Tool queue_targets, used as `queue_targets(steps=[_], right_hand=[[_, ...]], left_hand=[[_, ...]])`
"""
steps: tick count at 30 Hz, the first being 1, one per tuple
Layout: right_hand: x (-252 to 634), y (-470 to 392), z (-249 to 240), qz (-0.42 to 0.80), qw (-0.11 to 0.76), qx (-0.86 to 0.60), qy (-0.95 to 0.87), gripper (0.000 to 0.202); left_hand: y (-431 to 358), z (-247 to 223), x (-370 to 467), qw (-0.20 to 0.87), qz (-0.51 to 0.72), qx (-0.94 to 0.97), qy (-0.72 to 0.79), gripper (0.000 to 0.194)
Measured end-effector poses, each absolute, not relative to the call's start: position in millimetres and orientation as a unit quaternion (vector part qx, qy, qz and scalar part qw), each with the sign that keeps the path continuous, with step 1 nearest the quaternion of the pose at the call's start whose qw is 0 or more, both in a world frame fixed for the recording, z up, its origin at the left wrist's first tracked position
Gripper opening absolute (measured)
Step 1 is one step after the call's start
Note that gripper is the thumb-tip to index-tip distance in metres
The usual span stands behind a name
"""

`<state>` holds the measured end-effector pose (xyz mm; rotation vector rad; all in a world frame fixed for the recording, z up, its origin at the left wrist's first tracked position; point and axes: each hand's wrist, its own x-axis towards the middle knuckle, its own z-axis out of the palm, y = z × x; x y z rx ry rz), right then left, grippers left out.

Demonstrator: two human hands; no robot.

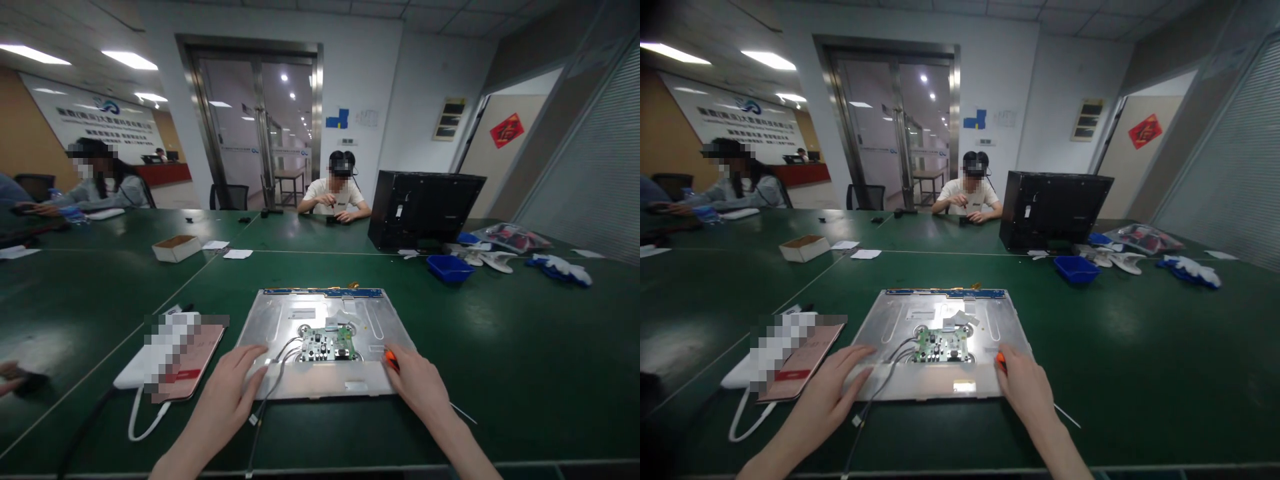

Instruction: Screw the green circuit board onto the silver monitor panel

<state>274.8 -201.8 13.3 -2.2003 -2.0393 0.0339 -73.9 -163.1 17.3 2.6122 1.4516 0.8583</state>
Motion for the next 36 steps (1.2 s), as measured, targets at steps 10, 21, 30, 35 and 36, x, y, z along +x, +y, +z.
queue_targets(steps=[10,21,30,35,36], right_hand=[[252.8,-211.8,12.7,0.017,0.087,-0.731,-0.677,0.035],[258.6,-214.4,0.0,0.0,0.098,-0.744,-0.661,0.04],[261.7,-215.0,-2.9,-0.009,0.107,-0.734,-0.671,0.04],[266.5,-209.7,-14.2,0.014,0.088,-0.745,-0.661,0.042],[267.5,-209.2,-15.7,0.013,0.09,-0.744,-0.662,0.042]], left_hand=[[-196.6,-15.1,-75.1,-0.005,0.229,0.844,0.485,0.046],[-190.8,-15.1,-76.0,-0.001,0.135,0.857,0.498,0.055],[-188.7,-16.5,-80.0,0.006,0.145,0.862,0.485,0.055],[-186.2,-10.1,-78.9,0.044,0.111,0.851,0.511,0.054],[-185.7,-8.8,-78.5,0.049,0.107,0.849,0.515,0.053]])
